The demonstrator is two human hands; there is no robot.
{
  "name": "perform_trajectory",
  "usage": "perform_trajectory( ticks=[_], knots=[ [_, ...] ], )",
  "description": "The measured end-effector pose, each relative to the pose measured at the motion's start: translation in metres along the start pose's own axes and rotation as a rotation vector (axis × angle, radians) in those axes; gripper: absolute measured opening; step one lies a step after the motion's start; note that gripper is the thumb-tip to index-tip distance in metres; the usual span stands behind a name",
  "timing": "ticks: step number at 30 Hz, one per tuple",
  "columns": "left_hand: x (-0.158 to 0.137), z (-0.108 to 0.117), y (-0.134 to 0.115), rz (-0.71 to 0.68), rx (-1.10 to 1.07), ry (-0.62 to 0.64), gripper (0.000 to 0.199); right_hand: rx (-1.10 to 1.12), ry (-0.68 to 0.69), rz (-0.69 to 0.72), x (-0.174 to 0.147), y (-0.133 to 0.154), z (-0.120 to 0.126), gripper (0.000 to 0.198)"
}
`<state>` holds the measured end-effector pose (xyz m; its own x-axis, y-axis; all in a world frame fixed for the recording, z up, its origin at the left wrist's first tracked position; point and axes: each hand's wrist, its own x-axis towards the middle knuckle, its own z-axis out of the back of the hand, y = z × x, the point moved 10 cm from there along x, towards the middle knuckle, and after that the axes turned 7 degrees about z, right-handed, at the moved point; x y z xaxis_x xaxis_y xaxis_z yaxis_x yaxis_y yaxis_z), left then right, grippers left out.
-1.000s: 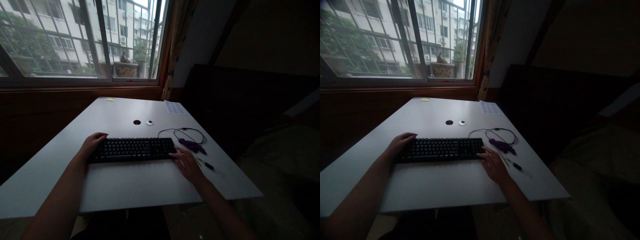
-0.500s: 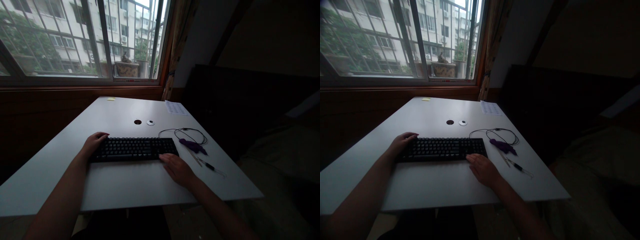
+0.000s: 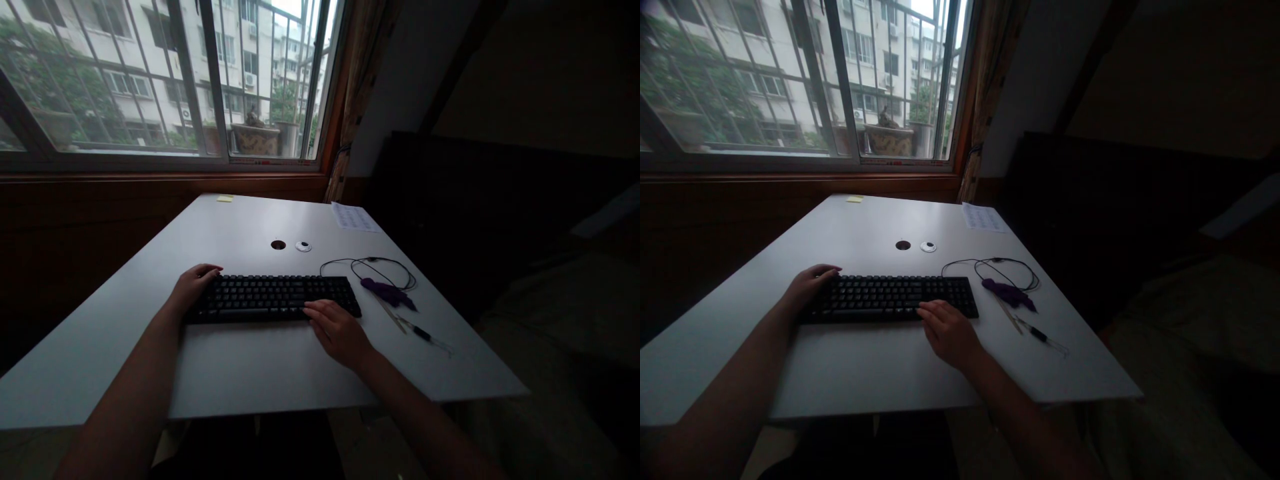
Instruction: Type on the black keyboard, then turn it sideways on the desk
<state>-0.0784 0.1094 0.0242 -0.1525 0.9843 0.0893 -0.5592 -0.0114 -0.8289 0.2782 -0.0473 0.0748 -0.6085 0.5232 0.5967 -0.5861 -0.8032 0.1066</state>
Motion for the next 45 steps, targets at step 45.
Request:
perform_trajectory(
  ticks=[45],
  knots=[
    [0.0,0.02,0.038,0.212,-0.913,0.004,0.024,0.059,0.079,0.005,0.061,0.056,-0.065,0.034]
  ],
)
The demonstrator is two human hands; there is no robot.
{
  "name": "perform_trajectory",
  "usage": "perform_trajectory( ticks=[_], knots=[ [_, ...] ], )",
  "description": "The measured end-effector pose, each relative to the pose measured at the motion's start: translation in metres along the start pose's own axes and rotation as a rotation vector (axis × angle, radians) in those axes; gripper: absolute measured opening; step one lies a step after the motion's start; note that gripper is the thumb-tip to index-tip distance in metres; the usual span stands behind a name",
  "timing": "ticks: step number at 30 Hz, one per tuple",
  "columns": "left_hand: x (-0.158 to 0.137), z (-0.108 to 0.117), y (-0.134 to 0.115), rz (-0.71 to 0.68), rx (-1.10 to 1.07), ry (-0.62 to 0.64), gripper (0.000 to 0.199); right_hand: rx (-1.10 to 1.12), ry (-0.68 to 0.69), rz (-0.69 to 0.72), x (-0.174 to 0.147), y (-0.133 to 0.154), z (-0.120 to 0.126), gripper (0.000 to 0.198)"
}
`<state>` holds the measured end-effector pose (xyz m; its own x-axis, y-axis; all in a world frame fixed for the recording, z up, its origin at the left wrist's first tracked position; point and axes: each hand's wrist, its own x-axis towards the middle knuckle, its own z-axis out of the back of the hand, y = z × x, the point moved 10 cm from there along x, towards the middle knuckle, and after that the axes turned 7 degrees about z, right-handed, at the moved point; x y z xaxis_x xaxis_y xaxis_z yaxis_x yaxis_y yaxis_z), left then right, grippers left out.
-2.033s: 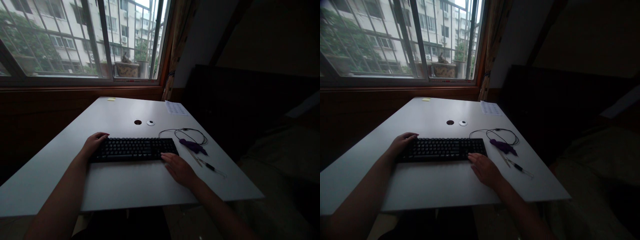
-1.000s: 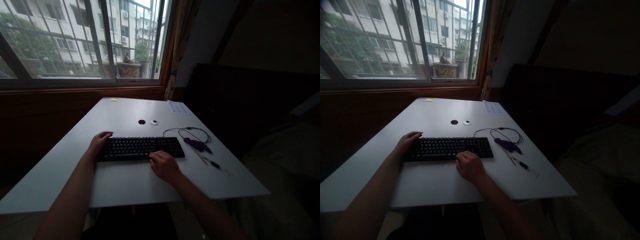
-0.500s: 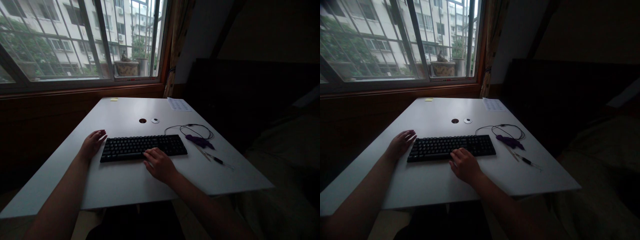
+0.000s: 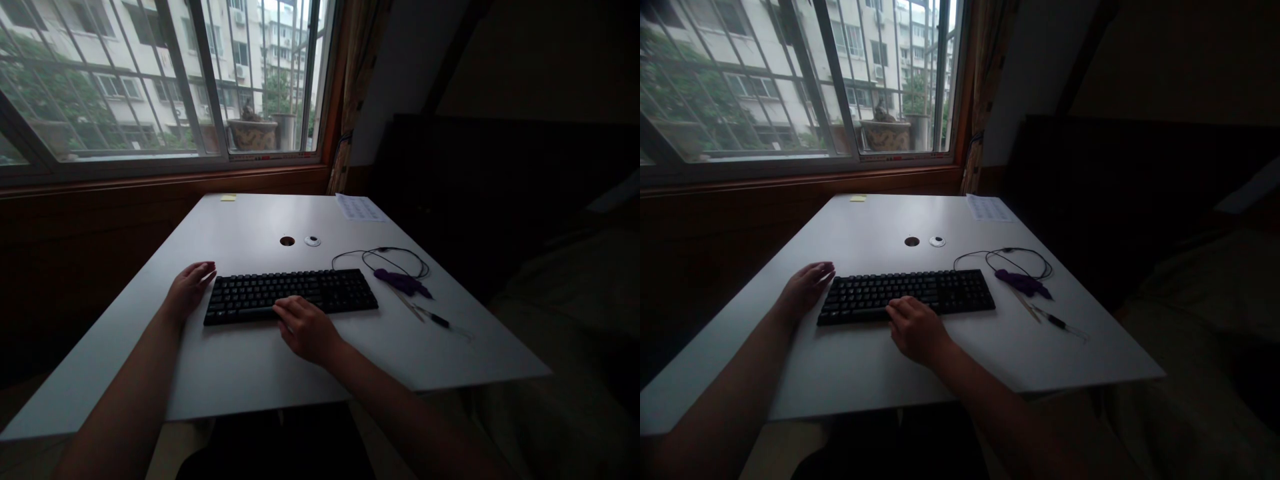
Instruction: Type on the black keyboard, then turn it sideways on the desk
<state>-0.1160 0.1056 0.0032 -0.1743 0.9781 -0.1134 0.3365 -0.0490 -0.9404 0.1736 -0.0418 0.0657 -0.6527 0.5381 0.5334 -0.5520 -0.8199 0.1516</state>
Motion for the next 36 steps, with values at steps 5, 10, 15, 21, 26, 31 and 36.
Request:
perform_trajectory(
  ticks=[5,10,15,21,26,31,36],
  knots=[
    [0.001,-0.003,0.002,0.007,-0.02,0.015,0.027,0.018,0.033,0.019,0.007,0.009,-0.01,0.031],
    [0.004,-0.004,0.004,-0.002,-0.008,0.027,0.027,0.043,0.056,0.032,0.013,0.013,-0.017,0.032],
    [0.008,-0.004,0.008,-0.003,-0.03,0.054,0.026,0.038,0.053,0.047,0.025,0.022,-0.025,0.031],
    [0.01,-0.003,0.008,0.006,-0.095,0.035,0.018,0.051,-0.013,0.134,0.045,0.043,-0.031,0.04],
    [0.01,-0.003,0.009,0.009,-0.089,0.039,0.016,0.035,0.054,0.231,0.051,0.056,-0.05,0.035],
    [0.013,-0.003,0.009,0.011,-0.05,0.04,0.015,0.068,0.033,0.201,0.051,0.051,-0.049,0.032],
    [0.012,-0.003,0.01,0.048,-0.114,0.017,0.008,0.074,-0.021,0.043,0.05,0.029,-0.039,0.033]
  ],
)
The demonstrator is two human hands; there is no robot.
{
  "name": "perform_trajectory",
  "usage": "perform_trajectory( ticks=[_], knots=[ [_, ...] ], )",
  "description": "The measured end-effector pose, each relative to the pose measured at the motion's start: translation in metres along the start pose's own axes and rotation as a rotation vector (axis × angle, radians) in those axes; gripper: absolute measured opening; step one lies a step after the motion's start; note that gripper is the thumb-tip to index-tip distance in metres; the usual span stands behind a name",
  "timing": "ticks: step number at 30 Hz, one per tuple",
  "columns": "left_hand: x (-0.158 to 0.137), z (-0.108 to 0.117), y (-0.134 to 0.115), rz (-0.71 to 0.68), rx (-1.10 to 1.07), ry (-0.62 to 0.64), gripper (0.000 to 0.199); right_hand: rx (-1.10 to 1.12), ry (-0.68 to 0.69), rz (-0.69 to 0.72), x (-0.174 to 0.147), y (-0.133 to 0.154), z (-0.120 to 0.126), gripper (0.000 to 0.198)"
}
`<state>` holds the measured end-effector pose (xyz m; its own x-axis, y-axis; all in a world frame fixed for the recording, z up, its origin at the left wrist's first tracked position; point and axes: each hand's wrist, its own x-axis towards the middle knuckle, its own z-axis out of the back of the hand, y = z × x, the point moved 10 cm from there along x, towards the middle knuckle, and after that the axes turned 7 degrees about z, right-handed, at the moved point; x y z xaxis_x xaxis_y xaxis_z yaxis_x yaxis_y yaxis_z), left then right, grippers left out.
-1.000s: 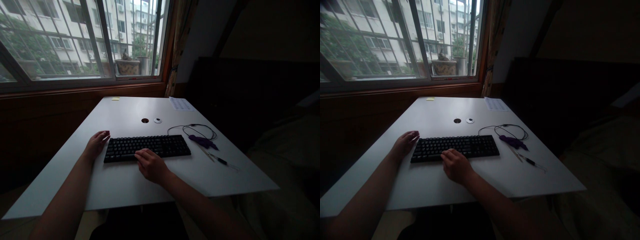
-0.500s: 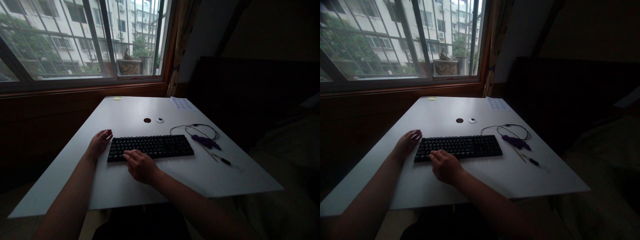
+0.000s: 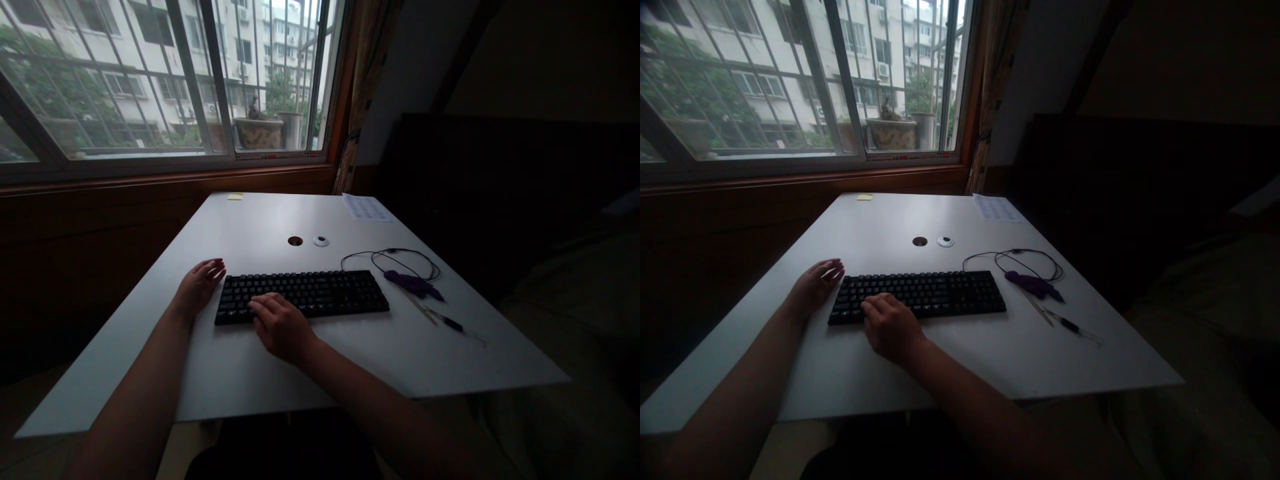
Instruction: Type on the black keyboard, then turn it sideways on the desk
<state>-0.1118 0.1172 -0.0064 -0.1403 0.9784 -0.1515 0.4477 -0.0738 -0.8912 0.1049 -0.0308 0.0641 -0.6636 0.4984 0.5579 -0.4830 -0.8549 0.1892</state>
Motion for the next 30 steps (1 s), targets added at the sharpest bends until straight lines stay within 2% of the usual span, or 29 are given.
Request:
perform_trajectory(
  ticks=[4,14,17,20,24,30],
  knots=[
    [-0.002,0.0,0.001,0.027,-0.066,0.0,0.007,-0.073,0.062,-0.041,-0.004,-0.011,-0.002,0.032],
    [-0.004,0.001,0.0,0.057,-0.076,-0.042,0.008,-0.102,0.04,-0.205,-0.025,-0.04,0.013,0.042],
    [-0.007,-0.001,-0.001,0.066,-0.065,-0.039,0.009,-0.131,0.074,-0.24,-0.037,-0.046,0.019,0.043],
    [-0.009,-0.003,-0.002,0.068,-0.047,-0.033,0.011,-0.181,0.049,-0.254,-0.05,-0.05,0.034,0.046],
    [-0.01,-0.005,-0.002,0.066,-0.025,-0.018,0.013,-0.301,-0.06,-0.369,-0.074,-0.073,0.065,0.046],
    [-0.008,-0.003,-0.002,0.05,-0.011,-0.01,0.013,-0.306,-0.028,-0.406,-0.092,-0.108,0.079,0.049]
  ],
)
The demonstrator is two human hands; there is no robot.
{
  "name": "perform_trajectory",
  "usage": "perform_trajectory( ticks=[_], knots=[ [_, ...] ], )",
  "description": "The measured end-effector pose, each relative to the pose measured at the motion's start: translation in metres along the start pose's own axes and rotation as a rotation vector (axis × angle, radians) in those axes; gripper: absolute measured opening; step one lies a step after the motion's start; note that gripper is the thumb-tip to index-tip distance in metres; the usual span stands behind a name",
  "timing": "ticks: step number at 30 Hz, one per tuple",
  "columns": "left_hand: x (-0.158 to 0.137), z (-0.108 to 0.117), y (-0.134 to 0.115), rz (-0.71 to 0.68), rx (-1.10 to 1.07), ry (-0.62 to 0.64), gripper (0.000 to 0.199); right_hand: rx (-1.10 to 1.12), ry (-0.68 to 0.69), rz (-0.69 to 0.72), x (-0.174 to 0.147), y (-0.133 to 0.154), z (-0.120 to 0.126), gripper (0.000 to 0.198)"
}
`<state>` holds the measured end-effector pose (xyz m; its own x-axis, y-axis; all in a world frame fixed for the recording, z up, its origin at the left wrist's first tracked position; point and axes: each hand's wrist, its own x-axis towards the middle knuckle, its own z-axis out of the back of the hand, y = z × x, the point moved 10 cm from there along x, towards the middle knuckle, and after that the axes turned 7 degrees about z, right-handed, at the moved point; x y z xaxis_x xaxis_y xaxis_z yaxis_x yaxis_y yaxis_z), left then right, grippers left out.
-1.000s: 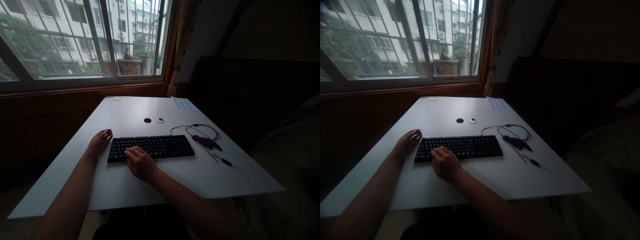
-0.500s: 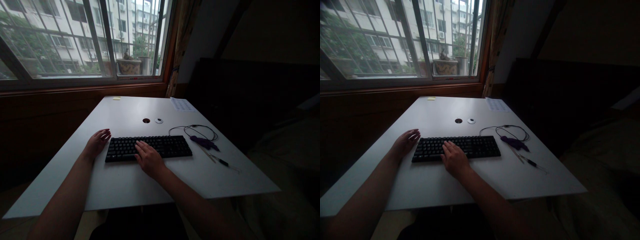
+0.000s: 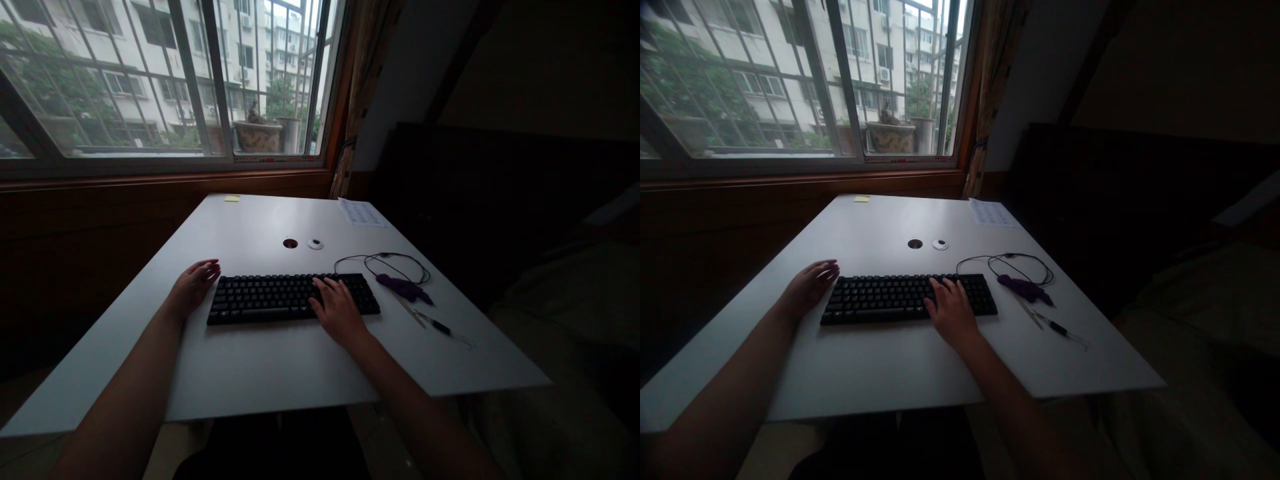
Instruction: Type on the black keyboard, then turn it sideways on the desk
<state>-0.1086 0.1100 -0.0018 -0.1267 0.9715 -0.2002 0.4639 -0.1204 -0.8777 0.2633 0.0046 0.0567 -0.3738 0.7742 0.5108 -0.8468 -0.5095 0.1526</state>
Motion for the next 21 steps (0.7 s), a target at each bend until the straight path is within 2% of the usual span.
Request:
perform_trajectory(
  ticks=[6,10,21],
  knots=[
    [0.003,0.001,0.001,-0.002,0.0,0.019,0.014,0.005,-0.001,0.019,0.005,-0.005,0.0,0.039],
    [0.004,0.002,0.001,0.0,-0.003,0.015,0.013,0.03,-0.1,0.009,0.003,-0.008,0.014,0.03],
    [0.001,0.001,0.0,-0.005,0.001,0.005,0.012,0.096,-0.131,0.007,-0.008,-0.009,0.021,0.025]
  ],
)
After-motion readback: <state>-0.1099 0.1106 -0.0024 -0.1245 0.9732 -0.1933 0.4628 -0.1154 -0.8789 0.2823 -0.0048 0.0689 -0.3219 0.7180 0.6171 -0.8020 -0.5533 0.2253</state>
